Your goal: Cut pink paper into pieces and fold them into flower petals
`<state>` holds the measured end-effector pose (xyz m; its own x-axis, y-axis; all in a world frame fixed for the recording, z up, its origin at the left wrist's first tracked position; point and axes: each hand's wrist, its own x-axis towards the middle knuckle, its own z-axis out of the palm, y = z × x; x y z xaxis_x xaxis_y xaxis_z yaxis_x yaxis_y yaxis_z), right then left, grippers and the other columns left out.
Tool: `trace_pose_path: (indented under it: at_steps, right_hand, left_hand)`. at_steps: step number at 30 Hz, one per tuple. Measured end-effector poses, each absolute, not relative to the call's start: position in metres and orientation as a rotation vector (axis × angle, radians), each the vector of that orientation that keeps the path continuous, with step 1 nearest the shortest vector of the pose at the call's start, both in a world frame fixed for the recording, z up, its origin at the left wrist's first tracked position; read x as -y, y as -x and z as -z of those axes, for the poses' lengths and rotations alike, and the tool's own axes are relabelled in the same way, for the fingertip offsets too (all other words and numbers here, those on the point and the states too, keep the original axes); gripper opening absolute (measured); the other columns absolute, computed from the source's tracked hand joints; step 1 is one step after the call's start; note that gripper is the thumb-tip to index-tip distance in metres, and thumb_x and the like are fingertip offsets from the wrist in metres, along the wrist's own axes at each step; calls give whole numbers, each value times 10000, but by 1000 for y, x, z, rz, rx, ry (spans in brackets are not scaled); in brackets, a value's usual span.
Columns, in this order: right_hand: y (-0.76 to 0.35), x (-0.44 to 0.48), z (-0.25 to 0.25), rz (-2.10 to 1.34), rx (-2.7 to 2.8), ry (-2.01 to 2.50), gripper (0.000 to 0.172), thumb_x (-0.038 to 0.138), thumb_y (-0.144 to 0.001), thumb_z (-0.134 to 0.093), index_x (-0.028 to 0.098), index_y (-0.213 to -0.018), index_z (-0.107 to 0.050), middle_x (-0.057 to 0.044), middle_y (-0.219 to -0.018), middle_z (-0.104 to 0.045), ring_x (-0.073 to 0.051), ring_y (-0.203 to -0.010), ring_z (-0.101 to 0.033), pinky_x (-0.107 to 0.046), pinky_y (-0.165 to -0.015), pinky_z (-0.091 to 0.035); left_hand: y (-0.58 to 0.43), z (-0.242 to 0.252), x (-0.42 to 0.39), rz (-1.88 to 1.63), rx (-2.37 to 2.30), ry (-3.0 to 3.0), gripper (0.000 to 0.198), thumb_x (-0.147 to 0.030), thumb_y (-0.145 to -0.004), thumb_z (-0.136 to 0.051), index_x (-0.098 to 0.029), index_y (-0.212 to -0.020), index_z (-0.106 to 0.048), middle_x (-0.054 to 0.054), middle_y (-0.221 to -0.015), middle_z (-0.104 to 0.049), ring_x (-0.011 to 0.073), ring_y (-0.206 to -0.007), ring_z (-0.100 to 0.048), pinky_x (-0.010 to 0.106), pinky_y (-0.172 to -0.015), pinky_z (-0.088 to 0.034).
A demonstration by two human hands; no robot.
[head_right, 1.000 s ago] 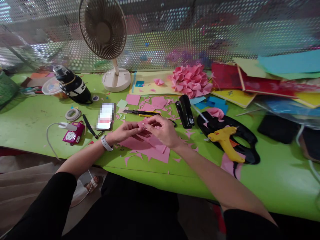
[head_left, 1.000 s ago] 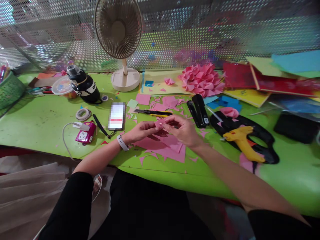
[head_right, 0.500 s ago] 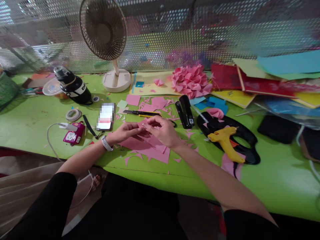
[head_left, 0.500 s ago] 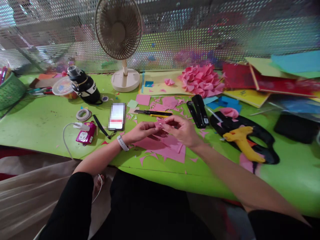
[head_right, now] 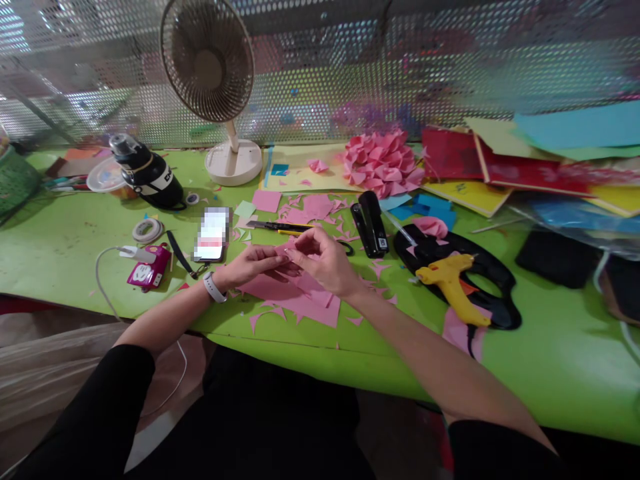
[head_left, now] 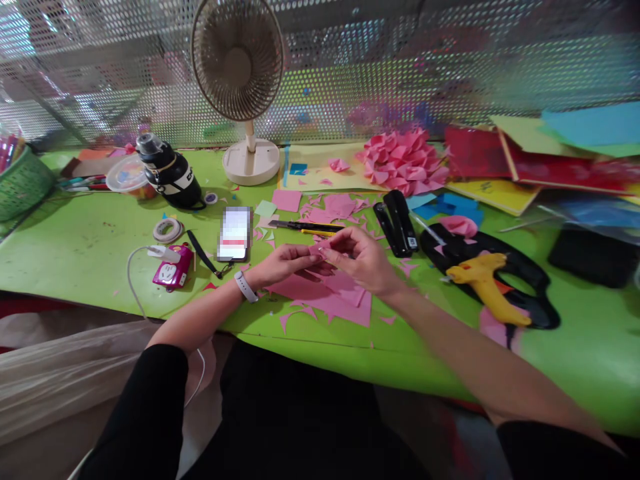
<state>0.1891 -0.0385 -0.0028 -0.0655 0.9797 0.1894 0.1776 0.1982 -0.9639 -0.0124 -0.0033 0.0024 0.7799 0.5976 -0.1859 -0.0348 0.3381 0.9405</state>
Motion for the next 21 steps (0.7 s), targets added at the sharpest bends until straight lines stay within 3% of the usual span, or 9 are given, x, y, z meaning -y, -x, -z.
trace_pose_path:
  at_steps: [4,9,15,21]
  right_hand:
    - [-191,37,5,-1091,1434,1150,335,471,-797,-754,229,-997,-635,-41,-910,-688,-187,-824,-659,-324,-708,-558]
    - [-189,37,0,-1039,1519,1129,241,473,-831,-716,233,-806,-699,-34,-829,-691,-170,-737,-630,-318,-656,-530]
    - [-187,39,2,-1000,1442,1097,190,442,-833,-727,252,-818,-715,-7,-811,-686,-152,-701,-622,-300,-634,-530]
    - [-182,41,3,-986,1362,1105,190,436,-807,-752,251,-790,-717,3,-766,-676,-151,-689,-624,-297,-633,-527]
  left_hand:
    - [12,-2,3,-416,-520,-1172,434,-450,-848,-714,-94,-1097,-696,184,-1114,-735,198,-964,-738,352,-914,-582]
    - [12,-1,3,-404,-514,-1196,425,-455,-841,-720,-93,-1064,-707,182,-1103,-738,187,-930,-742,338,-894,-587]
    - [12,-4,4,-461,-557,-1273,467,-462,-814,-741,-92,-1095,-688,180,-1091,-740,217,-977,-735,329,-827,-610]
    - [10,-2,6,-494,-646,-1329,441,-489,-829,-709,-71,-971,-698,170,-981,-757,180,-868,-746,295,-759,-621]
